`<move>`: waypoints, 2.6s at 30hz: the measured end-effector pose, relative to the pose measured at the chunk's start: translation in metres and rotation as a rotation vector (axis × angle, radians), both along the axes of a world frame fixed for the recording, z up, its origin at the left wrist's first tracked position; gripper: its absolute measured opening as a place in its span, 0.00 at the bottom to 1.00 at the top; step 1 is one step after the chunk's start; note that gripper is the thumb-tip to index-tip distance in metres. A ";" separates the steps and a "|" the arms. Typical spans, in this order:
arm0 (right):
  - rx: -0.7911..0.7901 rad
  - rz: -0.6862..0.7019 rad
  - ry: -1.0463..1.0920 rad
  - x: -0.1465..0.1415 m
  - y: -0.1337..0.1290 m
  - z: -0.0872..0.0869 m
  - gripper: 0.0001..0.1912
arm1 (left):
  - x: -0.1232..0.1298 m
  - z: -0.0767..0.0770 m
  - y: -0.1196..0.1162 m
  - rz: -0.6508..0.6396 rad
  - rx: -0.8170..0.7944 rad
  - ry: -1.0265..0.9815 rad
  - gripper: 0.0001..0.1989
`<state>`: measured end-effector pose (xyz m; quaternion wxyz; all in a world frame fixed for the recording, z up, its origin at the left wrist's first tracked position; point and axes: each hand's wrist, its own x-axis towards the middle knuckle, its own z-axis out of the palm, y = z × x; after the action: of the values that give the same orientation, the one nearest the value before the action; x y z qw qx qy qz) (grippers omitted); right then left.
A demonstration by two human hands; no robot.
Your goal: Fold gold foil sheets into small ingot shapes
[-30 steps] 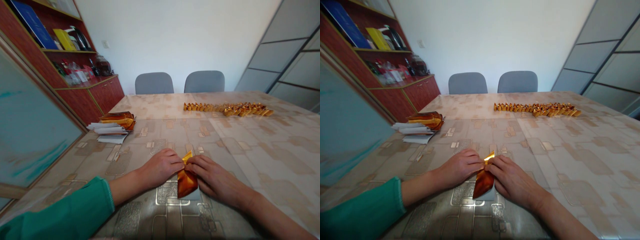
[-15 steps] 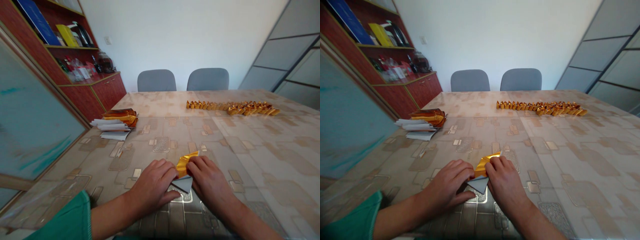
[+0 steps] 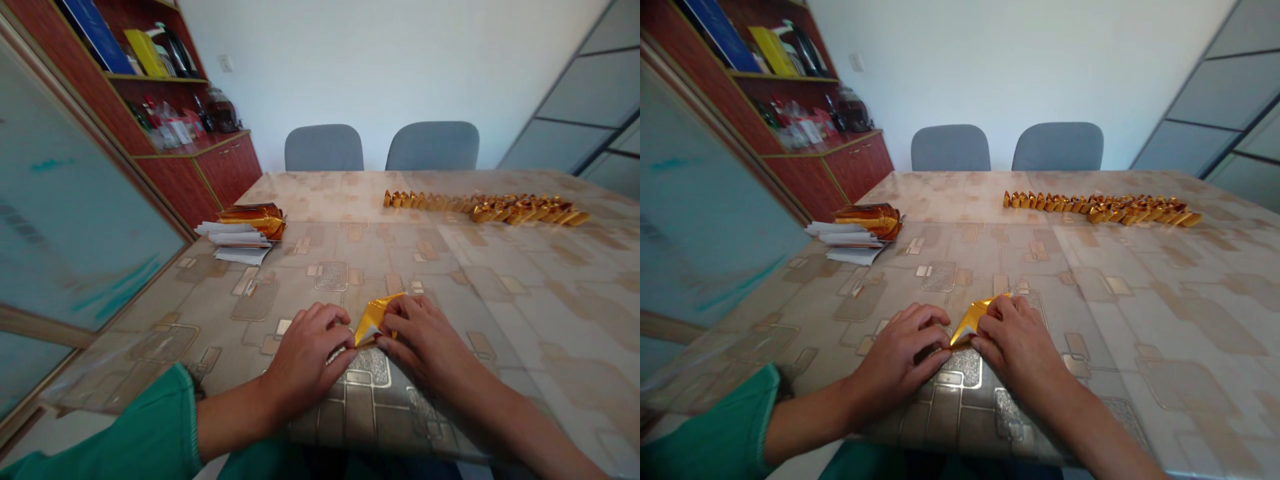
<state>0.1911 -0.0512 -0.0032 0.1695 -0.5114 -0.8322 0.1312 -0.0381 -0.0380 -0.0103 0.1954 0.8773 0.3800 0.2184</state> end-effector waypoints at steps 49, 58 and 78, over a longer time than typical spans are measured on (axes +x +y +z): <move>0.161 -0.162 -0.063 -0.006 0.001 -0.027 0.14 | 0.003 -0.008 -0.010 -0.251 0.395 0.219 0.15; 0.111 -0.079 0.081 0.006 0.001 -0.034 0.10 | -0.012 -0.006 -0.017 -0.213 0.249 0.238 0.24; 0.213 -0.018 -0.048 0.013 0.016 -0.034 0.12 | 0.026 -0.013 0.032 -0.269 0.312 0.124 0.10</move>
<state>0.2044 -0.0350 -0.0369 0.2042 -0.5008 -0.8407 0.0284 -0.0121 -0.0056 -0.0237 0.0610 0.9515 0.2325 0.1921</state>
